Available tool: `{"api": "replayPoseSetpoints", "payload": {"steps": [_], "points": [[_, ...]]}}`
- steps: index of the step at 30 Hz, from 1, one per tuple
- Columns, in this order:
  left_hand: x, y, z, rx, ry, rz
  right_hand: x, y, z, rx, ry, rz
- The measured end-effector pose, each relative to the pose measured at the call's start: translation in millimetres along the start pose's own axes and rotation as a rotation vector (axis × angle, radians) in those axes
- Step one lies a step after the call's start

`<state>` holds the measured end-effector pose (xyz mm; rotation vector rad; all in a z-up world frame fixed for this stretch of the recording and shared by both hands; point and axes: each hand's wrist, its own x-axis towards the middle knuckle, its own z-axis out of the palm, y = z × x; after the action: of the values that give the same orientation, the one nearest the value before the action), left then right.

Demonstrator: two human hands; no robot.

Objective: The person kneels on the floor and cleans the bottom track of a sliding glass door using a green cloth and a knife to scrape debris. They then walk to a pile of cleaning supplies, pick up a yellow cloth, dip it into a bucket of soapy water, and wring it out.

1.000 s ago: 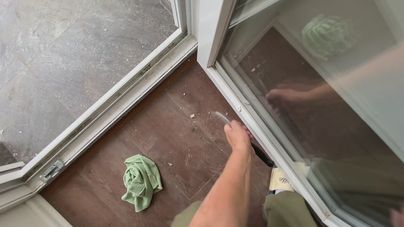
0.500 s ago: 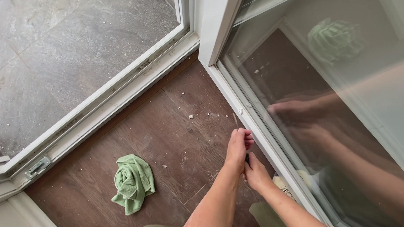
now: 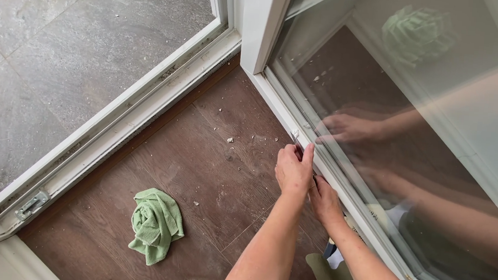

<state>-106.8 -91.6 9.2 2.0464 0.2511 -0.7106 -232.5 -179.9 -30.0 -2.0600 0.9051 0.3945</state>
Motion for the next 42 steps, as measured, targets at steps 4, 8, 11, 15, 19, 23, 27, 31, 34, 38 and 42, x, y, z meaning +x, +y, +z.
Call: {"api": "replayPoseSetpoints", "payload": {"steps": [4, 8, 11, 15, 19, 23, 27, 31, 34, 38, 42], "points": [[12, 2, -7, 0.046, -0.025, -0.025, -8, -19, -4, -0.016, 0.017, 0.020], [15, 1, -6, 0.043, -0.018, -0.026, -11, -17, 1, -0.055, 0.035, 0.055], [19, -2, -1, 0.025, -0.001, -0.015, -21, -40, -9, -0.115, 0.050, 0.092], [15, 1, 3, -0.017, 0.021, -0.013, -34, -66, -20, -0.261, 0.056, 0.122], [18, -4, 10, -0.032, 0.042, -0.026, -44, -85, -29, -0.406, 0.080, 0.103], [16, -3, 11, -0.026, 0.058, -0.036, -44, -87, -31, -0.436, 0.074, 0.099], [16, -2, 15, -0.036, 0.055, -0.045, -47, -88, -36, -0.498, 0.075, 0.095], [22, -9, 22, -0.040, 0.055, -0.037, -50, -97, -41, -0.500, 0.037, 0.093], [12, 2, 10, -0.074, 0.017, -0.065, -42, -86, -40, -0.492, -0.004, 0.076], [-22, 27, -23, -0.072, -0.038, -0.055, -17, -61, -50, -0.510, -0.030, 0.071], [-27, 16, 1, -0.102, -0.260, -0.151, -29, -116, -66, -0.467, -0.102, 0.169]]}}
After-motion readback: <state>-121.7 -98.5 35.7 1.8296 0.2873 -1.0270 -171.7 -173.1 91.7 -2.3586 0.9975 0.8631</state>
